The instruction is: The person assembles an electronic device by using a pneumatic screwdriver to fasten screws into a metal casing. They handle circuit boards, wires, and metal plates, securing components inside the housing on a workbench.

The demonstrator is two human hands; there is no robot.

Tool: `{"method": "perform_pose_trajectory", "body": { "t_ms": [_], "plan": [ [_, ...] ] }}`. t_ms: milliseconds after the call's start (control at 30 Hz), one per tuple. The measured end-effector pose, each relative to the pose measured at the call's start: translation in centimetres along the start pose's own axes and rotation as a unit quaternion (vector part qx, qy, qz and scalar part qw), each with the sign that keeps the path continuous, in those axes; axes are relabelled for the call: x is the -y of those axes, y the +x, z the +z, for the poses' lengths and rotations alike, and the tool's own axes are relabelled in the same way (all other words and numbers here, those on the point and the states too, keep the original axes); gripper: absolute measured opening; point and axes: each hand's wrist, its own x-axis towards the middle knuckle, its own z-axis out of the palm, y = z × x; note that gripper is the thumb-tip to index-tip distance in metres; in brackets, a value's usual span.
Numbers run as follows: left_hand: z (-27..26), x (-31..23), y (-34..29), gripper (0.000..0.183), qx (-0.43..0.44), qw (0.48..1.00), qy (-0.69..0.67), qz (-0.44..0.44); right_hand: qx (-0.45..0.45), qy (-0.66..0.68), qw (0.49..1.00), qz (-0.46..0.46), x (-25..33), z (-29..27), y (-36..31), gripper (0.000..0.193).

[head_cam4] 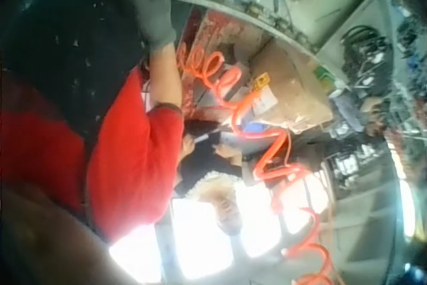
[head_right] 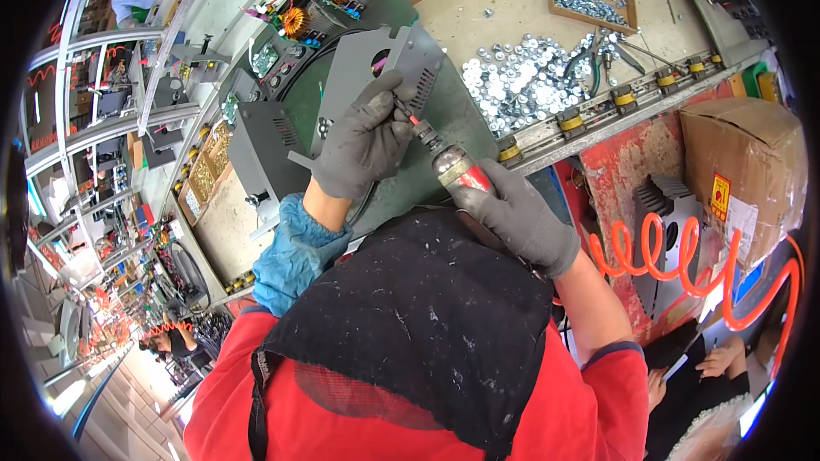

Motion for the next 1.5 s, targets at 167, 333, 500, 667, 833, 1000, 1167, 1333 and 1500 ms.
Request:
{"method": "perform_pose_trajectory", "body": {
  "t_ms": [167, 333, 500, 667, 833, 1000, 1167, 1333, 1500],
  "plan": [
    [0.4, 0.3, 1.0, 0.033, 0.029, 0.999, -0.007, -0.021, 0.042, 0.146, 0.986, 0.068, 0.7, -1.0, -0.5, 0.044],
    [1.2, 0.8, 1.8, 0.031, 0.057, 0.998, 0.025, -0.017, 0.04, 0.159, 0.986, 0.039, -0.2, -1.7, -0.4, 0.048],
    [0.7, -1.8, 1.5, 0.032, 0.057, 0.969, 0.234, -0.052, -0.06, 0.026, 0.997, -0.039, -0.9, -2.7, -0.5, 0.055],
    [0.7, -4.2, 6.2, 0.042, -0.174, 0.731, 0.66, -0.016, -0.073, -0.044, 0.996, -0.027, -3.6, -6.1, 1.9, 0.067],
    [-1.5, -2.3, 8.7, 0.044, -0.16, 0.723, 0.667, -0.078, -0.065, -0.194, 0.979, -0.018, -4.8, -7.9, 4.9, 0.077],
    [-1.8, -3.4, 8.6, 0.039, -0.14, 0.788, 0.578, -0.162, -0.034, -0.277, 0.96, 0.023, -3.2, -8.0, 7.8, 0.069],
    [-1.3, -4.0, 8.5, 0.038, -0.106, 0.794, 0.567, -0.195, 0.0, -0.291, 0.957, 0.021, -2.4, -8.1, 9.4, 0.066],
    [-1.8, -4.4, 8.7, 0.037, -0.056, 0.807, 0.545, -0.22, 0.002, -0.338, 0.941, 0.026, -2.3, -8.3, 10.1, 0.072],
    [-2.6, -5.2, 9.5, 0.037, -0.013, 0.789, 0.552, -0.27, -0.006, -0.415, 0.909, 0.031, -1.6, -8.7, 10.4, 0.069]
  ]
}}
